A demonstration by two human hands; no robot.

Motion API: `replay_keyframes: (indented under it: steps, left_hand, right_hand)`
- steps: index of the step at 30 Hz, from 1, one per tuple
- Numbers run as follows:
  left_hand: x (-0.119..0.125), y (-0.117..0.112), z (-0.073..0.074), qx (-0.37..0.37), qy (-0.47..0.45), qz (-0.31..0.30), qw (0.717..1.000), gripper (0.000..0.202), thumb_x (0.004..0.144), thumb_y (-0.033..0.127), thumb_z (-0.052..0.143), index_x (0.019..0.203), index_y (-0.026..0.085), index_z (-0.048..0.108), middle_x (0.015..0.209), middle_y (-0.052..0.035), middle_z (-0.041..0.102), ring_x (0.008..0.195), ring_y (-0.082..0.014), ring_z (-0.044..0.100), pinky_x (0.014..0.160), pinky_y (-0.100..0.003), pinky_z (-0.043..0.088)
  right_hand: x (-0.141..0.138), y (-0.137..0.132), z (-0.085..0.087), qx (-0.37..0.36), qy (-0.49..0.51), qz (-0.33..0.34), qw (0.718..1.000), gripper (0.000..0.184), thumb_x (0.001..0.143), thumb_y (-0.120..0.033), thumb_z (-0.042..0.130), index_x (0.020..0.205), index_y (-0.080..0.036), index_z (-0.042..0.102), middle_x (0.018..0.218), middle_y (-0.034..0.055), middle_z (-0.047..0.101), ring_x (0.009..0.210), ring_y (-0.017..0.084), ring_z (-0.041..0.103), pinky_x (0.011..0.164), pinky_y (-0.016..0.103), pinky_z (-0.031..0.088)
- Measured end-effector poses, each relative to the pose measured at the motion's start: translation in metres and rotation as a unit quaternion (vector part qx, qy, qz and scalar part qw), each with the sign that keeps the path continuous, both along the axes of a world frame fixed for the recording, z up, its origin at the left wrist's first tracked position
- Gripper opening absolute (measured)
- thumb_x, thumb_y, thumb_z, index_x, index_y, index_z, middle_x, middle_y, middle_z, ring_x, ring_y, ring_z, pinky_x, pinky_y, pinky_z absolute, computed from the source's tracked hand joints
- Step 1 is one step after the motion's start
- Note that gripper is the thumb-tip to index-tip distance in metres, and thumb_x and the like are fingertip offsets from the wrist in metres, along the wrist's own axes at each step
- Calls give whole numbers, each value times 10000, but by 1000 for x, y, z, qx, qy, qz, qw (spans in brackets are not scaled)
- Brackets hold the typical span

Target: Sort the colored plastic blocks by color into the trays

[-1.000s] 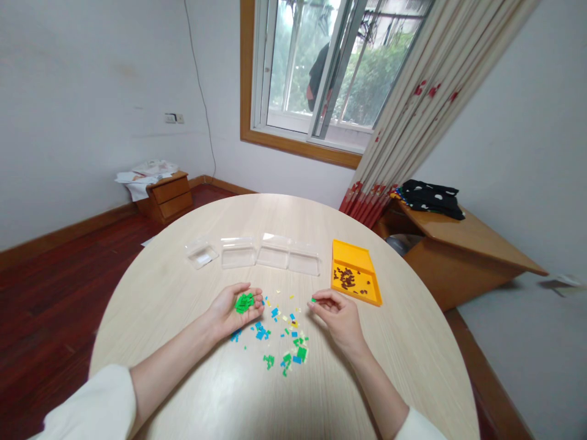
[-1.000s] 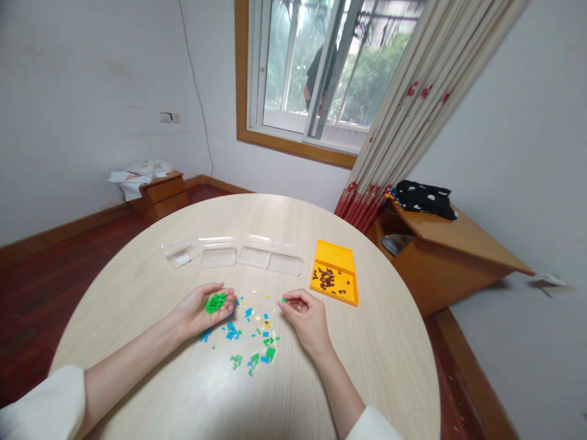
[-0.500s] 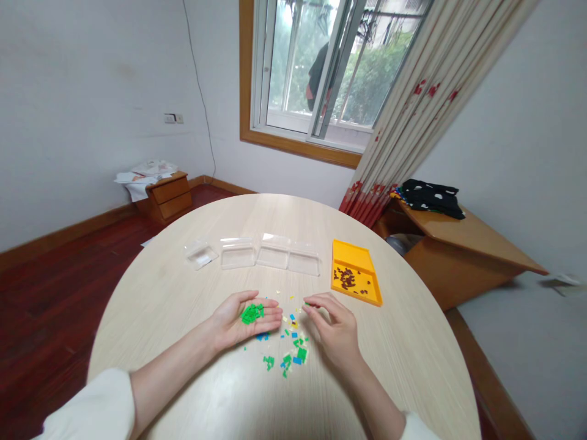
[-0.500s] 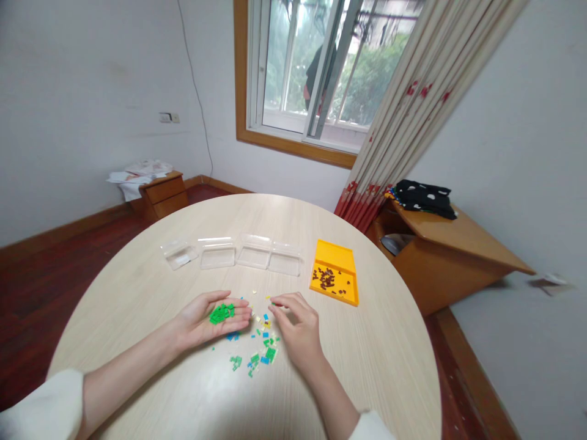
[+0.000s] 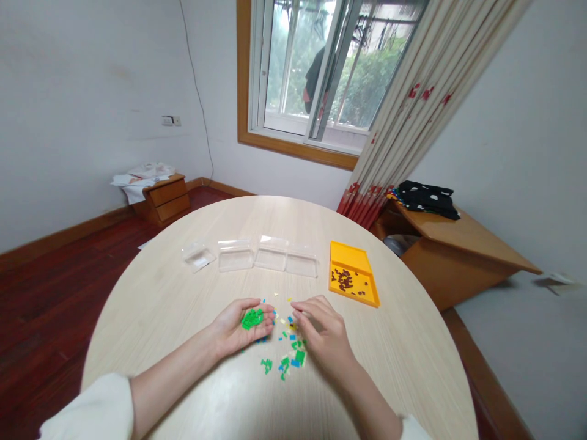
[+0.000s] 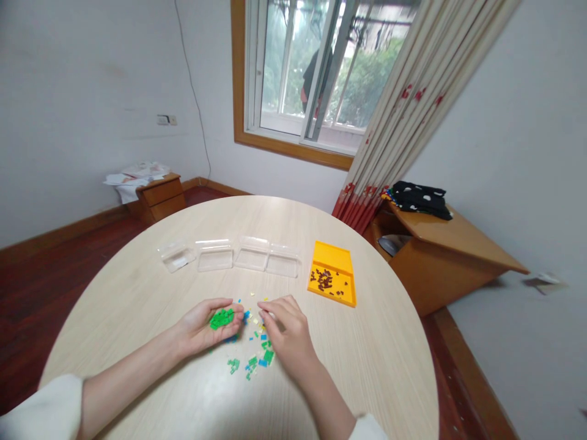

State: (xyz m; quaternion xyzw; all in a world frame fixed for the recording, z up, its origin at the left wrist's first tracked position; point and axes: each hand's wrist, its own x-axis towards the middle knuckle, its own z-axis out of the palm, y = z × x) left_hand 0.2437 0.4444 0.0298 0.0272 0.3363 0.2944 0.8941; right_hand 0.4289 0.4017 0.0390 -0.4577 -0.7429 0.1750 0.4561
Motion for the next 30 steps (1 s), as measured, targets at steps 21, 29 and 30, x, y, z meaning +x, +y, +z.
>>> replay_keyframes:
  steps: [21,29,30]
  left_hand:
    - [-20,17,-8,-13,-76,45,996,222,821,166,399,615,177,317,489,69,262,319,-25,234,297,-120,154]
    - [-18,17,-6,-15,-57,59,997,215,820,159,388,619,175,315,497,69,256,320,-20,227,300,-117,125]
    - [-18,16,-5,-18,-54,60,997,214,824,161,386,621,174,316,497,70,254,320,-19,226,301,-116,123]
  right_hand:
    - [3,2,-15,-157,-199,78,964,106,764,-122,603,787,-210,657,816,20,594,860,175,524,783,303,368]
    - [-3,3,-11,-135,-178,67,972,151,825,-134,501,723,-184,601,774,24,600,798,162,532,759,296,377]
    - [-3,5,-12,-137,-154,58,977,156,828,-153,493,714,-181,596,766,28,598,781,164,534,742,296,382]
